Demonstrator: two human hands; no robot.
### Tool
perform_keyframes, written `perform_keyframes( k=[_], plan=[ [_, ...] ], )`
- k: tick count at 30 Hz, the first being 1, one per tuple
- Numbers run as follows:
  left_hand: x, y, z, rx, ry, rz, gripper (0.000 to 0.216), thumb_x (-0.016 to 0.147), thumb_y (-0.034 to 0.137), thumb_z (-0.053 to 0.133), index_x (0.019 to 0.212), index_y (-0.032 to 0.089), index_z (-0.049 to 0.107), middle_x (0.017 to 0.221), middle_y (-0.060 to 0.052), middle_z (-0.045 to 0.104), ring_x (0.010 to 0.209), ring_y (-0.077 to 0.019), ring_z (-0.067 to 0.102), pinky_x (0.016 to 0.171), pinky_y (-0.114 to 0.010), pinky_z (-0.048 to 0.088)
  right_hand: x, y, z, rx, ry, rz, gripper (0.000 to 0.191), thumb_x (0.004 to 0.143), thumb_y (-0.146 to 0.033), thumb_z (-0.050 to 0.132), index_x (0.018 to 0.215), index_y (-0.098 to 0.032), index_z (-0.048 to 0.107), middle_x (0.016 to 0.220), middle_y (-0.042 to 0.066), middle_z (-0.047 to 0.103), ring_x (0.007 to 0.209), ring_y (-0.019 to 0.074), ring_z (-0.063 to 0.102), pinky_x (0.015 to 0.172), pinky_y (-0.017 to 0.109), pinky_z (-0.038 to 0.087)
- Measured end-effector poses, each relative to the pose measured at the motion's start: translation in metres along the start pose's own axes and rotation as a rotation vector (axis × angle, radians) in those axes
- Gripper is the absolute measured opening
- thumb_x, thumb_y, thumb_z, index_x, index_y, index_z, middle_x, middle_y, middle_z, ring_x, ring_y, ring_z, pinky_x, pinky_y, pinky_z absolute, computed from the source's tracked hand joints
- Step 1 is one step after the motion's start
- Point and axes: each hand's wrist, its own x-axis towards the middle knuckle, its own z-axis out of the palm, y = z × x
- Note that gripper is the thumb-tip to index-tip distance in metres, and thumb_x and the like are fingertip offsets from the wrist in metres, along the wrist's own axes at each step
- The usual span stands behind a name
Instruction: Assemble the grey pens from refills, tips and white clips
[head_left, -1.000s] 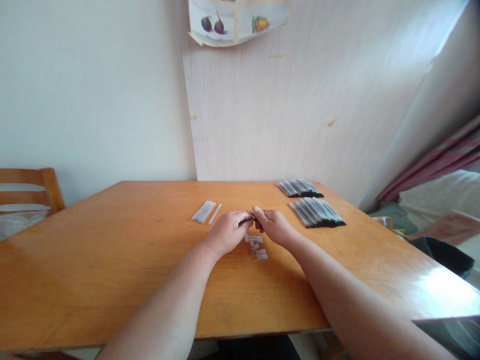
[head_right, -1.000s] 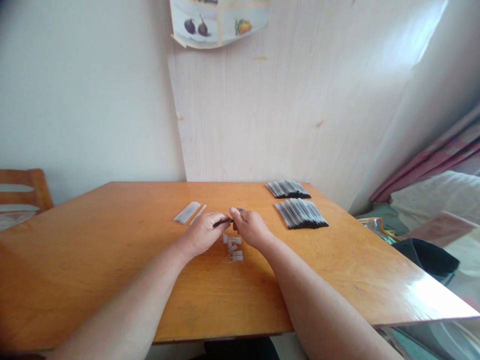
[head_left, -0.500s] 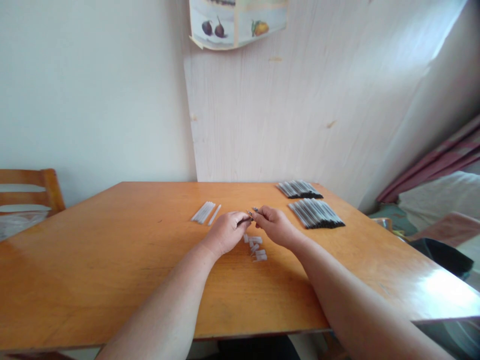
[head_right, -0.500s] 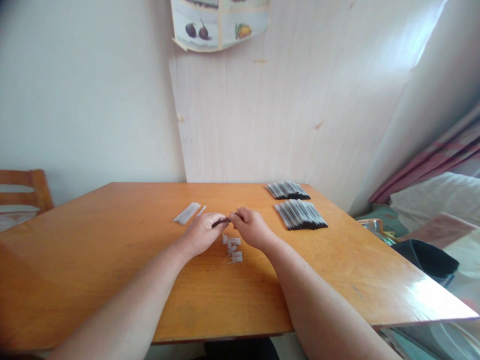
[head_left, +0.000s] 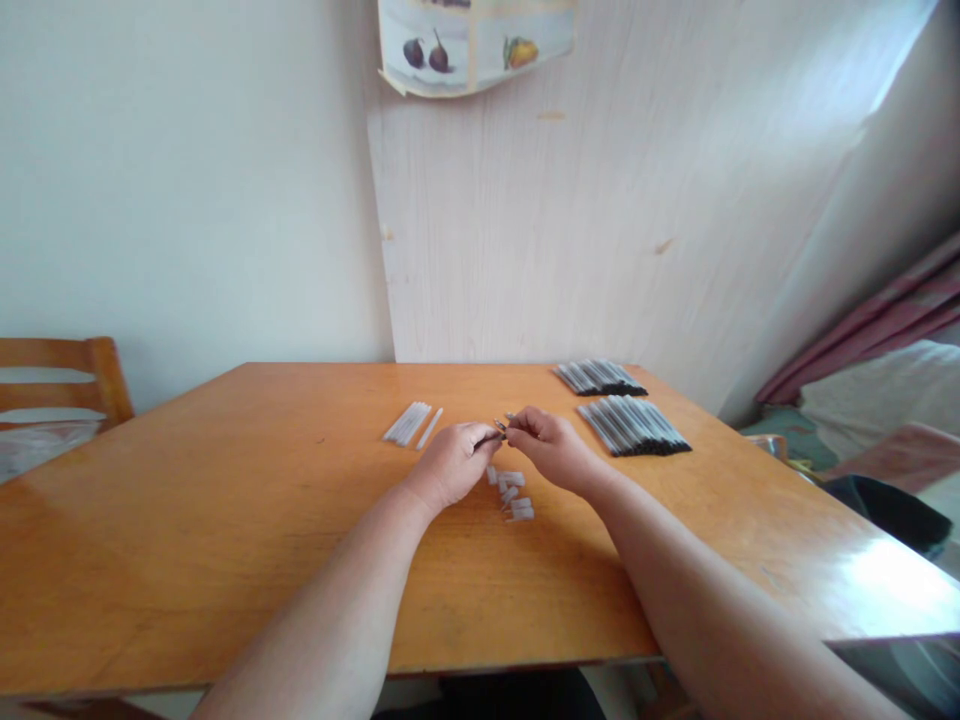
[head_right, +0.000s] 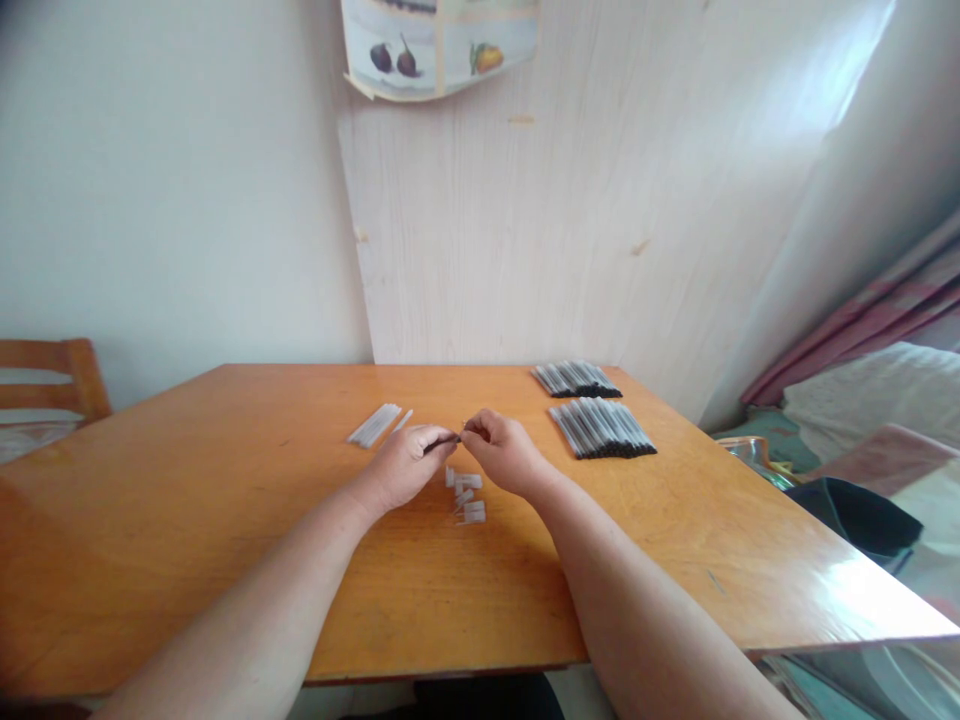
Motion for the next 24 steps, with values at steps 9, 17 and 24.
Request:
perform_keyframes(
  k=[9, 17, 24],
  plan=[
    [0.000, 0.004, 0.002, -0.093, 0.032, -0.027, 0.020, 0.088, 0.032, 0.052, 0.094, 0.024, 0.069, 0.094, -0.002, 0.072, 0.086, -0.0172, 0.065, 0.078, -0.029, 0.047, 0.002, 0.007, 0.008, 0.003, -0.019, 0.049, 0.047, 0.093, -0.051, 0.034, 0.066, -0.018, 0.054, 0.058, 0.001, 0.057, 0.055, 0.0117, 0.052, 0.056, 0.024, 0.036],
    [0.006, 0.007, 0.000, -0.647, 0.255, -0.214, 0.025, 0.084, 0.038, 0.059, 0.097, 0.016, 0.058, 0.099, -0.008, 0.070, 0.091, -0.0167, 0.065, 0.083, -0.031, 0.048, -0.004, 0.001, 0.014, 0.008, 0.018, -0.040, 0.039, 0.089, -0.053, 0.046, 0.086, -0.018, 0.062, 0.077, 0.003, 0.066, 0.070, 0.0138, 0.058, 0.063, 0.024, 0.040],
    [0.005, 0.015, -0.011, -0.776, 0.308, -0.304, 0.031, 0.083, 0.044, 0.059, 0.099, 0.018, 0.055, 0.101, -0.010, 0.071, 0.089, -0.0157, 0.064, 0.066, -0.024, 0.042, -0.006, 0.000, 0.027, -0.050, -0.086, -0.066, 0.022, 0.083, -0.041, 0.058, 0.086, -0.020, 0.063, 0.076, 0.002, 0.066, 0.068, 0.0137, 0.058, 0.063, 0.025, 0.040]
  ],
)
